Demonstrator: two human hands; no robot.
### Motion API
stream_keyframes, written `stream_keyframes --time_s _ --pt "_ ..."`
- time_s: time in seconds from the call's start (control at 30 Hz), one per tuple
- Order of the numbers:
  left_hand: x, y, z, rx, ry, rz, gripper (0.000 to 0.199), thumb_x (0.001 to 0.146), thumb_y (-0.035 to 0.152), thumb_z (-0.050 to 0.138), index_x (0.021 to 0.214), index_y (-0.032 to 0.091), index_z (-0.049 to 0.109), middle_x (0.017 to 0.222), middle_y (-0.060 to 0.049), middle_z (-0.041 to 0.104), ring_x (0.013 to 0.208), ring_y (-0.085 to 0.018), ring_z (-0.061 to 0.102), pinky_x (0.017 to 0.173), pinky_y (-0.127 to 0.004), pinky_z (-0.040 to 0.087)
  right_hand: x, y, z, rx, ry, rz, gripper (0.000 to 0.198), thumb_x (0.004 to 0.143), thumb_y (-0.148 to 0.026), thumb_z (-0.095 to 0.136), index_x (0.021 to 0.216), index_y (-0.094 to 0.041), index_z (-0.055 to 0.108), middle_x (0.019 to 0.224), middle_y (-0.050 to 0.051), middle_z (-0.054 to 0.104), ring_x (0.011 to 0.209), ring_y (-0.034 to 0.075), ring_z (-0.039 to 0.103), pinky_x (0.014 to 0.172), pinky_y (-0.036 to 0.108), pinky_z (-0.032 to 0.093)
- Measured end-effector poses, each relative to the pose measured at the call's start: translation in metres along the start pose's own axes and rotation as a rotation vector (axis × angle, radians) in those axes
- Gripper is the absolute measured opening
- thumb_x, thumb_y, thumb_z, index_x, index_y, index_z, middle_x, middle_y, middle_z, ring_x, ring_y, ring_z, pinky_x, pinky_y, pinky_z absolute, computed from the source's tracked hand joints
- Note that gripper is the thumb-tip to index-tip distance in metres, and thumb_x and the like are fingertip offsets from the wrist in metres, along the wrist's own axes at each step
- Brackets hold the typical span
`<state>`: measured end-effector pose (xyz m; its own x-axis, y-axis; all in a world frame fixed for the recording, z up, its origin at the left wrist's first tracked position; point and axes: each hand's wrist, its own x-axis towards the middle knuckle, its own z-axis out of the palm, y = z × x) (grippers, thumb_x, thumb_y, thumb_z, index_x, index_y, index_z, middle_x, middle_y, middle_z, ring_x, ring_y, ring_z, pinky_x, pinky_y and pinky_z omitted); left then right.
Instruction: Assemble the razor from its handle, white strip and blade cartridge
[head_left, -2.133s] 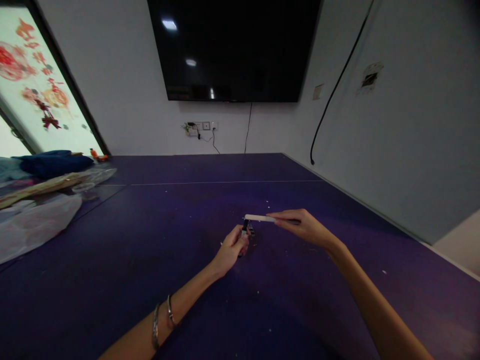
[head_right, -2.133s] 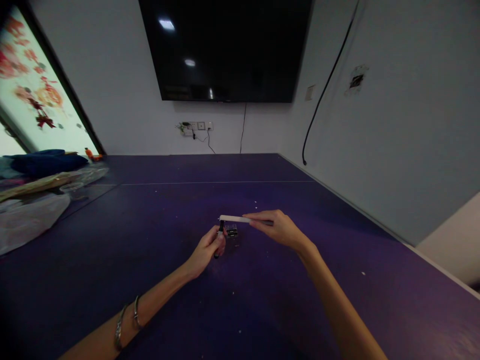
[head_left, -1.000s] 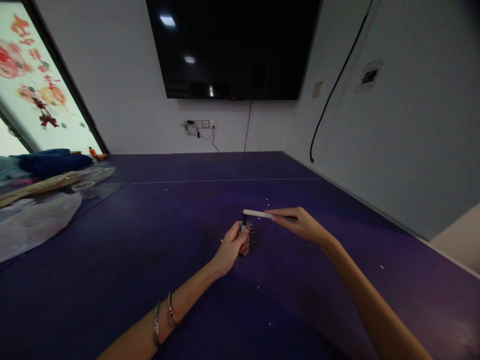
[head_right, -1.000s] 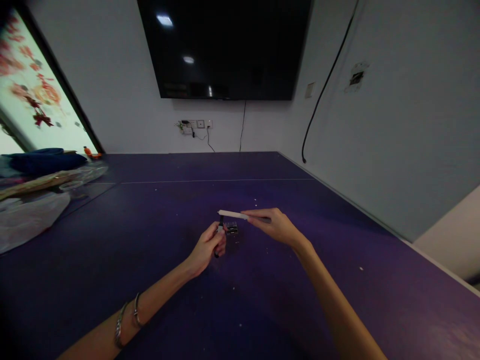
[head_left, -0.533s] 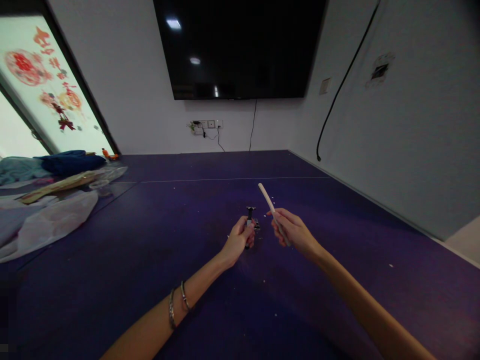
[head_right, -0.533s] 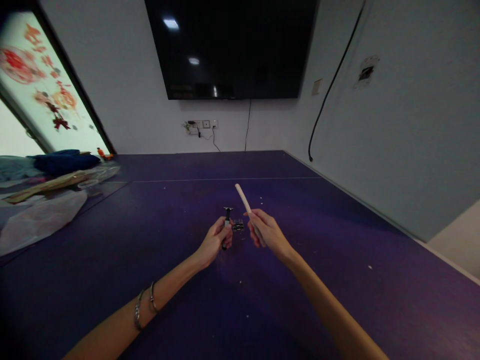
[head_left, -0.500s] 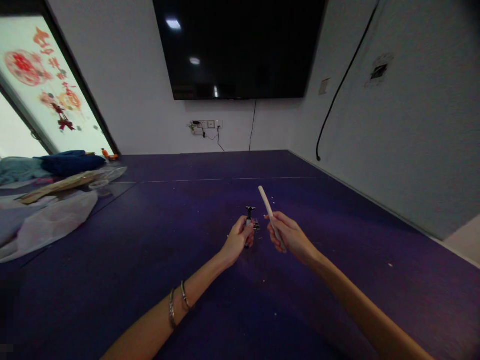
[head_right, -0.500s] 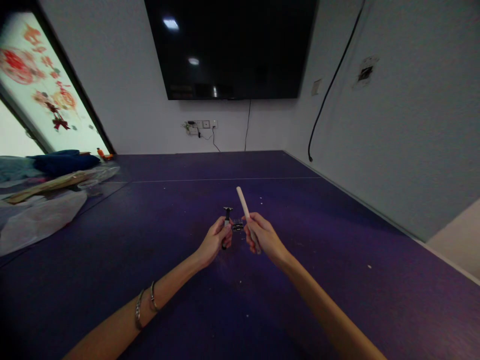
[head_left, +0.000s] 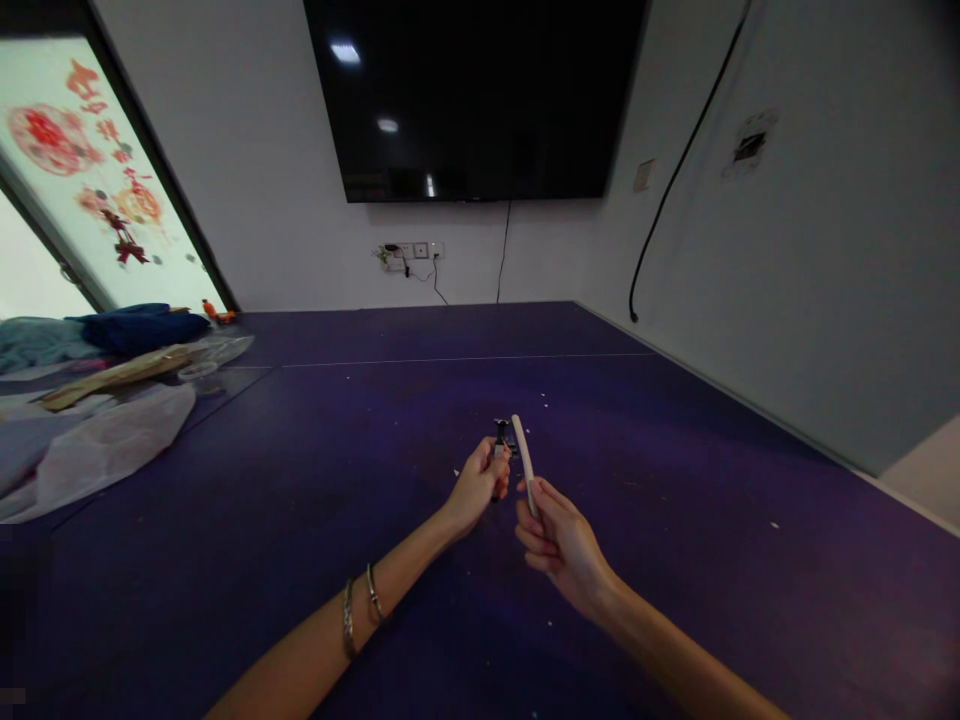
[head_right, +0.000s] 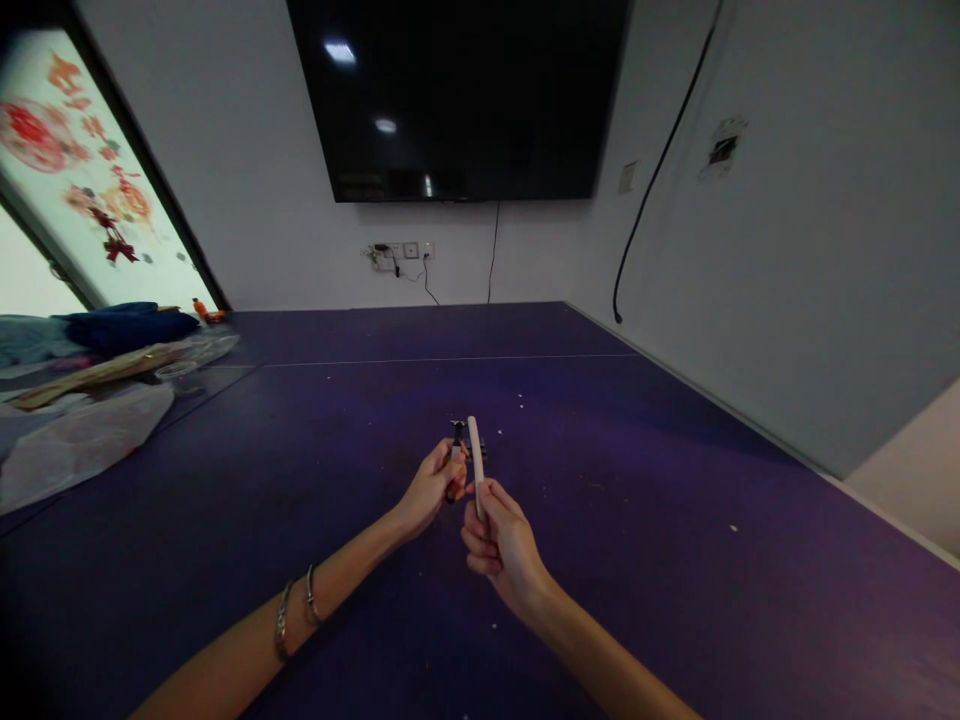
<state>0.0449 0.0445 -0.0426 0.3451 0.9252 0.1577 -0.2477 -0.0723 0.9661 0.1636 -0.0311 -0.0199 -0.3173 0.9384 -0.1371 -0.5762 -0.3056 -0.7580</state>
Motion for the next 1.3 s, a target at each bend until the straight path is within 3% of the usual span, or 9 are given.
stream_keyframes --time_s 0.43,0.6,0.8,0.93,1.13,1.3 --pt "-0.002 -0.002 0.002 0.0 -0.014 0.006 0.026 0.08 0.043 0.051 0.087 0.02 0.041 0.051 0.01 0.035 0.039 -0.005 0.032 0.041 -0.017 0.029 -0.006 0.02 0.01 0.012 0.064 -0.009 0.031 0.075 -0.045 0.059 0.075 -0.023 0.038 0.049 -0.011 0.031 0.037 0.003 0.013 0.033 0.015 0.005" --pt "-0.003 -0.004 0.004 0.051 -0.01 -0.004 0.025 0.08 0.041 0.051 0.086 0.018 0.043 0.052 0.009 0.038 0.041 -0.004 0.034 0.041 -0.016 0.029 -0.006 0.021 0.012 0.034 0.091 -0.078 0.033 0.074 -0.046 0.061 0.074 -0.022 0.039 0.05 -0.011 0.03 0.038 0.002 0.013 0.034 0.016 0.005" --pt "-0.003 -0.001 0.004 0.038 0.03 -0.009 0.023 0.078 0.039 0.053 0.087 0.019 0.044 0.051 0.01 0.036 0.038 -0.004 0.031 0.04 -0.016 0.027 -0.009 0.028 0.017 0.025 0.128 -0.022 0.031 0.074 -0.046 0.06 0.077 -0.022 0.041 0.049 -0.011 0.031 0.037 0.002 0.013 0.034 0.016 0.004" --pt "-0.006 0.0 0.005 0.091 0.029 -0.016 0.016 0.079 0.032 0.051 0.083 0.017 0.046 0.054 0.008 0.038 0.042 -0.004 0.033 0.041 -0.016 0.026 -0.006 0.023 0.021 0.03 0.123 -0.092 0.03 0.074 -0.044 0.061 0.075 -0.022 0.04 0.049 -0.011 0.03 0.037 0.002 0.013 0.034 0.016 0.005" --pt "-0.006 0.004 0.006 0.058 0.032 -0.024 0.015 0.079 0.032 0.05 0.084 0.019 0.044 0.053 0.009 0.036 0.038 -0.004 0.029 0.037 -0.016 0.021 -0.006 0.029 0.022 0.016 0.124 -0.026 0.028 0.074 -0.044 0.06 0.078 -0.023 0.042 0.049 -0.011 0.03 0.037 0.002 0.013 0.034 0.016 0.004" --pt "-0.006 0.002 0.005 0.086 0.031 0.007 0.015 0.079 0.031 0.05 0.083 0.018 0.046 0.052 0.009 0.038 0.04 -0.004 0.033 0.04 -0.015 0.026 -0.004 0.026 0.021 0.022 0.121 -0.082 0.029 0.075 -0.045 0.059 0.076 -0.022 0.042 0.049 -0.011 0.03 0.037 0.002 0.014 0.034 0.016 0.006"
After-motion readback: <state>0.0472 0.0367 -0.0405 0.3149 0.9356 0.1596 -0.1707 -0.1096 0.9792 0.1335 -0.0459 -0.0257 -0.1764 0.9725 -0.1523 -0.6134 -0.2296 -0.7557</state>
